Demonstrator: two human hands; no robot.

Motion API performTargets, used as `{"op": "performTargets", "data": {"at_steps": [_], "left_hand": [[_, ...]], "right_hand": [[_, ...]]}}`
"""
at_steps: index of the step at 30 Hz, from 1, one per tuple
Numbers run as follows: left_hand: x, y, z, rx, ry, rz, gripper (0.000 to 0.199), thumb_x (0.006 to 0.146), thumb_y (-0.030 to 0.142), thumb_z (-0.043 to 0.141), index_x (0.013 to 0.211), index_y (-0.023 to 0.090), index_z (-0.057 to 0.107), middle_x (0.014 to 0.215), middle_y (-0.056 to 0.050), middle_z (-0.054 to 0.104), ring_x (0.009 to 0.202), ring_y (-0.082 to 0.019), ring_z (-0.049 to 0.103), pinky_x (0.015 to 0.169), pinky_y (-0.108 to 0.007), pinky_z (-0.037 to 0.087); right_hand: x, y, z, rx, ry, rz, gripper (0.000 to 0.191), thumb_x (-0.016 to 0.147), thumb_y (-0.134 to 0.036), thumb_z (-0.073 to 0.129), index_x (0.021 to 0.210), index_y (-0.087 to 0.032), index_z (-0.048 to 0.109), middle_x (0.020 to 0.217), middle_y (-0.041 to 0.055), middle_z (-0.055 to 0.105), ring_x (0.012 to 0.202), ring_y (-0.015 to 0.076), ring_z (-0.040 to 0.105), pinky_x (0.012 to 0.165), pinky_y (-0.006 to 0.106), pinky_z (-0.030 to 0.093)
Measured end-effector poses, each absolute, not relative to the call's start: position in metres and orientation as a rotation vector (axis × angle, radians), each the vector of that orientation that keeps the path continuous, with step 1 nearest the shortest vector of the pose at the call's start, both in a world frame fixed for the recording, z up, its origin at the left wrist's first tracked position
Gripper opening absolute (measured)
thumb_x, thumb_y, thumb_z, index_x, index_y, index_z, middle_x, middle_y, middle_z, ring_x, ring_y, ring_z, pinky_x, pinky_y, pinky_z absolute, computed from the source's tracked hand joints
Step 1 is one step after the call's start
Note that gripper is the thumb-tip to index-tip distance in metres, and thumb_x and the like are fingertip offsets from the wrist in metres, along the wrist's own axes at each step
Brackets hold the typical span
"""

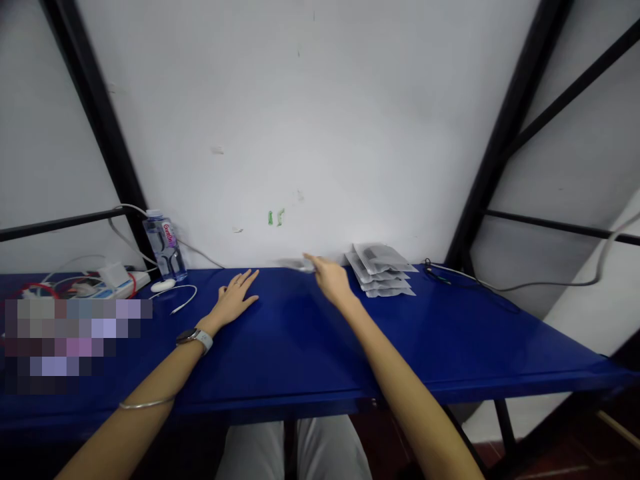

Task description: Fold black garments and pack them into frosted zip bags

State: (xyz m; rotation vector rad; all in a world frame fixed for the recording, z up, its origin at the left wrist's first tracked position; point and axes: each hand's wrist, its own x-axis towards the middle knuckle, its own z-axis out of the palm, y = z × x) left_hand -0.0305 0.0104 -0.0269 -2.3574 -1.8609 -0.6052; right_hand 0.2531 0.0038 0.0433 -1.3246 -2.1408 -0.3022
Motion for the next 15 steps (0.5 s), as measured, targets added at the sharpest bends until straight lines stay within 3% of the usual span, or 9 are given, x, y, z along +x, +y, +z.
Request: {"op": "performTargets", "data": {"at_steps": [4,8,11,15], "left_hand": [[-0.031,0.015,-0.035,-2.432,-1.969,-0.479,0.045,0.098,0.037,0.031,0.141,0.034,0.042,0.153,-0.009,0.036,0.139,-0.034,0.031,0.101,-0.065,0.032],[-0.03,0.015,-0.033,-2.462,-2.017,-0.39,0.045,0.098,0.038,0.026,0.139,0.033,0.046,0.152,-0.006,0.038,0.139,-0.032,0.032,0.103,-0.063,0.03],[-0.028,0.014,-0.029,-2.461,-2.043,-0.344,0.046,0.098,0.039,0.026,0.14,0.033,0.044,0.153,-0.005,0.036,0.139,-0.031,0.031,0.104,-0.061,0.029],[-0.028,0.014,-0.028,-2.469,-2.045,-0.331,0.046,0.098,0.039,0.026,0.14,0.033,0.043,0.153,-0.005,0.036,0.139,-0.031,0.031,0.104,-0.061,0.029]], "right_hand": [[0.326,0.017,0.067,-1.365,-1.784,-0.604,0.062,0.08,-0.005,0.036,0.14,-0.018,0.046,0.128,0.0094,0.06,0.115,0.0233,0.056,0.097,0.035,0.042],[0.39,0.027,0.069,-1.581,-1.79,-0.831,0.056,0.086,-0.011,0.037,0.142,-0.018,0.043,0.132,0.0129,0.057,0.123,0.026,0.049,0.102,0.043,0.036],[0.421,0.03,0.059,-1.893,-2.016,-0.723,0.052,0.092,-0.029,0.04,0.144,-0.026,0.041,0.135,0.012,0.056,0.122,0.0299,0.05,0.1,0.051,0.037],[0.432,0.033,0.05,-2.079,-2.091,-0.586,0.063,0.093,-0.056,0.037,0.149,-0.028,0.031,0.146,0.0131,0.045,0.13,0.0332,0.043,0.102,0.055,0.035]]}}
